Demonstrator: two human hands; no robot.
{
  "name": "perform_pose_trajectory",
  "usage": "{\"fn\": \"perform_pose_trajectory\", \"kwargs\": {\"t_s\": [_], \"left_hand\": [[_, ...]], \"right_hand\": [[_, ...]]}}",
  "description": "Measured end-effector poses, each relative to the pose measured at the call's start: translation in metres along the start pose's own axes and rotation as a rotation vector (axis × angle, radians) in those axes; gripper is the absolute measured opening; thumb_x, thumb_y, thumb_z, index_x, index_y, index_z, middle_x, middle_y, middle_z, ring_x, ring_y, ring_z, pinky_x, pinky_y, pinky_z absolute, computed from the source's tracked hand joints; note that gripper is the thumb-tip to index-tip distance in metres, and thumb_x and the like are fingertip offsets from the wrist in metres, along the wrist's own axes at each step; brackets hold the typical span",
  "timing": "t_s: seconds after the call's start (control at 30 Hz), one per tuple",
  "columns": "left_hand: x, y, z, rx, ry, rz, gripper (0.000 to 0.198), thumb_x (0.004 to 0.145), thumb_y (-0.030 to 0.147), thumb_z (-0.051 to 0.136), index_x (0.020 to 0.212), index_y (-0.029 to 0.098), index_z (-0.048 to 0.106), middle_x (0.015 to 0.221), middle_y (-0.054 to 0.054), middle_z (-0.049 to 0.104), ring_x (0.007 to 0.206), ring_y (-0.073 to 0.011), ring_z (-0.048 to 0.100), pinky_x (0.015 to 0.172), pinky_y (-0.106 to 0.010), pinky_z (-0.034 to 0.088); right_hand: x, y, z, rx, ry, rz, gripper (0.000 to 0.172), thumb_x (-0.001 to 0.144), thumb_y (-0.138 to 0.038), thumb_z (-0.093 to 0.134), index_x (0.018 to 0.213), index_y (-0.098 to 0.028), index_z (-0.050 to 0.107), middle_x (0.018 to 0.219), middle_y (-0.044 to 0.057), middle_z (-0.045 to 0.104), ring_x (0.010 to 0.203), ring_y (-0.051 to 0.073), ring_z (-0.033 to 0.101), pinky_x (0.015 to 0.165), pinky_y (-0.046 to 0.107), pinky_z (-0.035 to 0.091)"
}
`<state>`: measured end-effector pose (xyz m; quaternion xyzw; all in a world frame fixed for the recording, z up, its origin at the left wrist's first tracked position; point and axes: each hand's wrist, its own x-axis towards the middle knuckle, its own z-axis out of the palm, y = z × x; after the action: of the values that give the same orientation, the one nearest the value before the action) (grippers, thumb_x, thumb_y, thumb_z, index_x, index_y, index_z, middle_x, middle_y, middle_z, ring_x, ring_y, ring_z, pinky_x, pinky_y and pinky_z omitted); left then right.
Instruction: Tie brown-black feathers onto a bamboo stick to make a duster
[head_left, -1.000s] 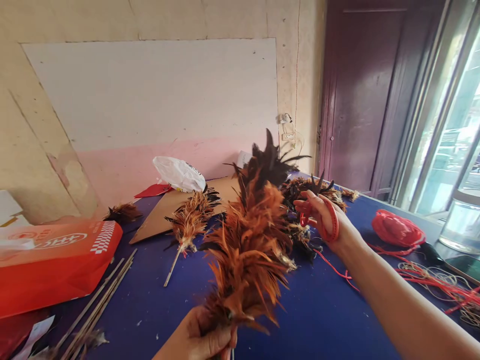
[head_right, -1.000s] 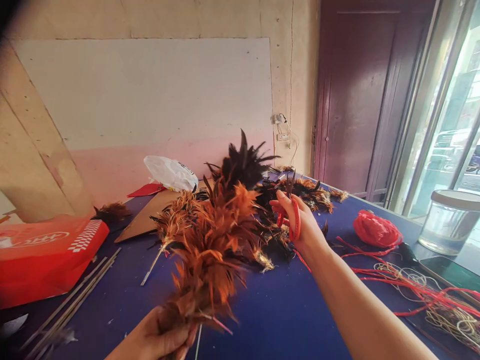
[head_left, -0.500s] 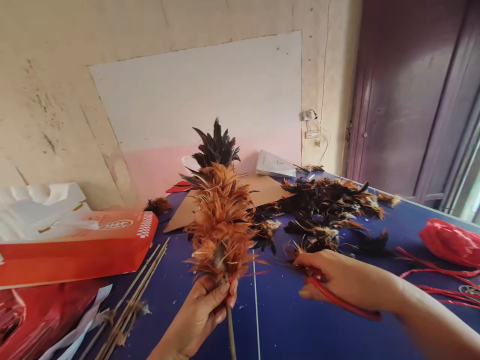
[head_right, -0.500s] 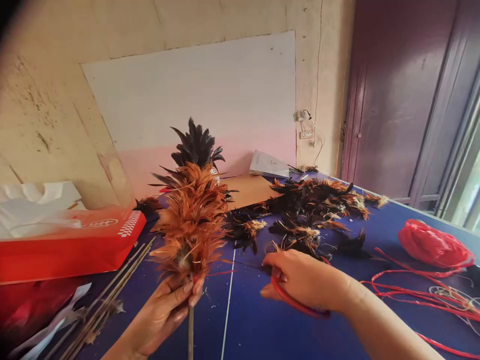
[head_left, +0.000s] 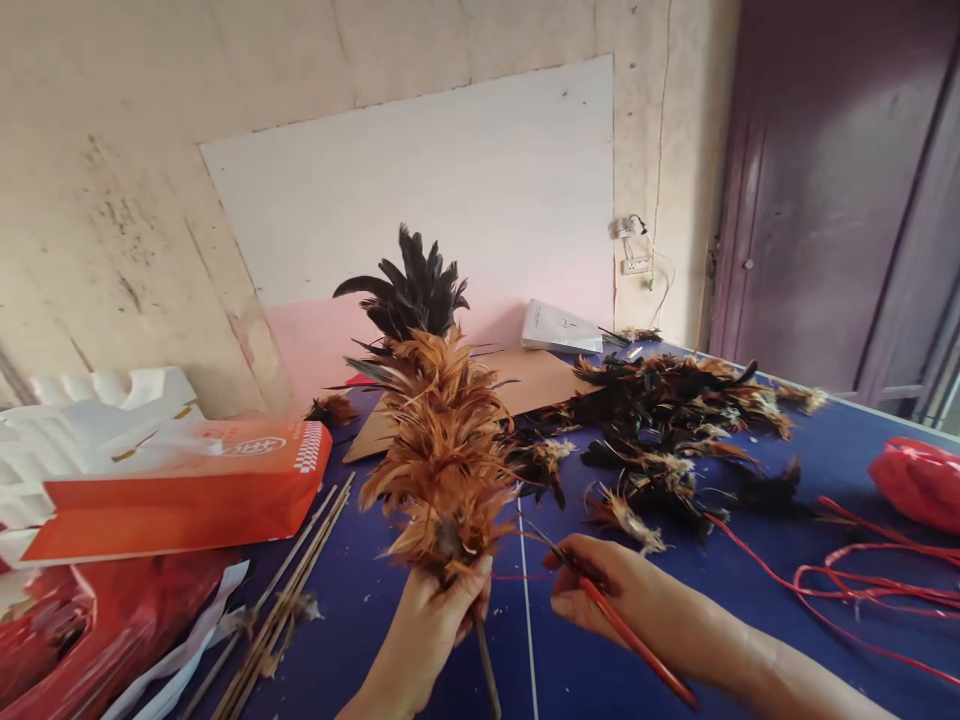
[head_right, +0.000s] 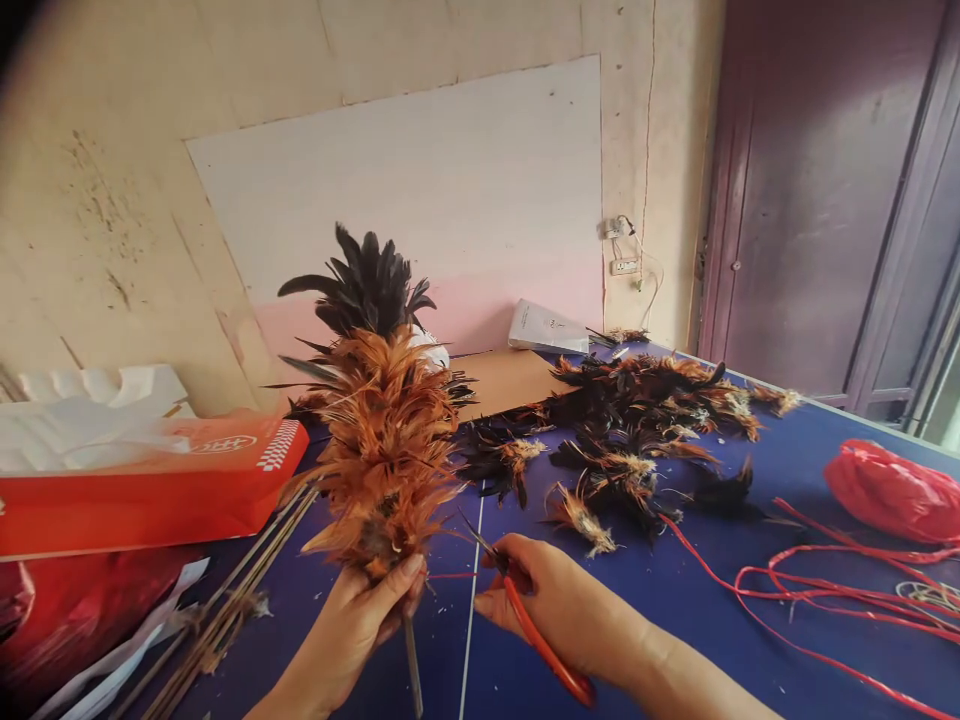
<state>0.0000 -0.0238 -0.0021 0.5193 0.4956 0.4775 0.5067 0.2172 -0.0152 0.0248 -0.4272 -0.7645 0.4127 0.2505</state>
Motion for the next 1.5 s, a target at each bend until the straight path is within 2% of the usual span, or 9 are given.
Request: {"fn": "perform_pose_trajectory", "kwargs": {"t_s": [0.13, 0.3, 0.5, 0.67, 0.83, 0.97, 1.17, 1.37, 1.5], "left_hand": [[-0.003, -0.002, 0.004, -0.016, -0.053, 0.005, 0.034, 0.076, 0.048, 0.057, 0.069, 0.015, 0.058, 0.060, 0.000, 0.053, 0.054, -0.0102, 0.047, 0.045, -0.020, 0.030], [-0.006, -0.001, 0.012, 0.016, -0.163, 0.124, 0.034, 0.081, 0.044, 0.051, 0.069, 0.014, 0.059, 0.060, -0.003, 0.058, 0.055, -0.0130, 0.051, 0.046, -0.022, 0.034], [-0.005, -0.010, 0.012, -0.014, -0.239, 0.051, 0.036, 0.082, 0.044, 0.050, 0.074, 0.012, 0.063, 0.066, -0.006, 0.063, 0.055, -0.0128, 0.052, 0.048, -0.023, 0.036], [-0.011, -0.010, 0.020, -0.080, -0.278, 0.065, 0.037, 0.078, 0.046, 0.054, 0.068, 0.012, 0.063, 0.064, -0.007, 0.062, 0.056, -0.0138, 0.053, 0.046, -0.022, 0.035], [-0.013, -0.011, 0.025, -0.112, -0.360, 0.043, 0.036, 0.077, 0.047, 0.056, 0.071, 0.012, 0.060, 0.058, -0.007, 0.062, 0.051, -0.0125, 0.052, 0.045, -0.022, 0.034], [-0.012, -0.016, 0.025, -0.143, -0.405, -0.003, 0.037, 0.076, 0.050, 0.055, 0.079, 0.013, 0.058, 0.056, -0.006, 0.062, 0.046, -0.0106, 0.049, 0.043, -0.021, 0.030], [-0.010, -0.019, 0.024, -0.089, -0.447, -0.062, 0.047, 0.072, 0.055, 0.057, 0.083, 0.010, 0.062, 0.055, -0.006, 0.061, 0.044, -0.0105, 0.047, 0.042, -0.022, 0.030], [-0.010, -0.016, 0.024, -0.055, -0.529, -0.107, 0.048, 0.072, 0.057, 0.055, 0.064, 0.010, 0.064, 0.053, -0.006, 0.058, 0.045, -0.0100, 0.047, 0.040, -0.021, 0.028], [-0.011, -0.016, 0.024, -0.080, -0.512, -0.137, 0.046, 0.071, 0.056, 0.057, 0.070, 0.011, 0.064, 0.053, -0.006, 0.059, 0.046, -0.0102, 0.047, 0.042, -0.021, 0.028]], "right_hand": [[0.004, 0.007, 0.008, 0.001, 0.011, 0.004, 0.032, 0.077, -0.043, 0.055, 0.095, -0.016, 0.056, 0.082, 0.003, 0.063, 0.071, 0.016, 0.057, 0.062, 0.023, 0.044], [0.007, 0.007, 0.016, 0.075, 0.138, -0.056, 0.026, 0.078, -0.039, 0.054, 0.091, -0.017, 0.054, 0.087, 0.004, 0.063, 0.077, 0.017, 0.058, 0.068, 0.024, 0.045], [0.006, 0.000, 0.021, 0.062, 0.257, -0.076, 0.024, 0.075, -0.029, 0.057, 0.095, -0.017, 0.056, 0.089, 0.005, 0.065, 0.081, 0.018, 0.058, 0.072, 0.026, 0.045], [0.007, -0.001, 0.025, 0.120, 0.313, -0.147, 0.025, 0.074, -0.025, 0.056, 0.098, -0.018, 0.058, 0.087, 0.004, 0.065, 0.077, 0.017, 0.059, 0.070, 0.025, 0.045], [0.010, 0.005, 0.028, 0.173, 0.375, -0.163, 0.020, 0.075, -0.027, 0.056, 0.091, -0.016, 0.060, 0.073, 0.002, 0.064, 0.064, 0.014, 0.056, 0.057, 0.022, 0.043], [0.011, 0.004, 0.025, 0.175, 0.398, -0.147, 0.018, 0.075, -0.028, 0.055, 0.086, -0.015, 0.060, 0.068, 0.001, 0.061, 0.063, 0.014, 0.054, 0.054, 0.020, 0.042], [0.010, -0.006, 0.011, 0.111, 0.516, -0.170, 0.032, 0.072, -0.022, 0.056, 0.103, -0.016, 0.057, 0.087, 0.004, 0.064, 0.079, 0.018, 0.057, 0.070, 0.025, 0.045], [0.015, -0.001, 0.003, 0.202, 0.504, -0.187, 0.028, 0.074, -0.033, 0.058, 0.095, -0.015, 0.060, 0.068, 0.001, 0.061, 0.065, 0.016, 0.055, 0.056, 0.023, 0.044], [0.017, -0.002, 0.001, 0.207, 0.528, -0.190, 0.036, 0.073, -0.032, 0.060, 0.104, -0.015, 0.057, 0.077, 0.002, 0.063, 0.071, 0.017, 0.057, 0.062, 0.025, 0.045]]}}
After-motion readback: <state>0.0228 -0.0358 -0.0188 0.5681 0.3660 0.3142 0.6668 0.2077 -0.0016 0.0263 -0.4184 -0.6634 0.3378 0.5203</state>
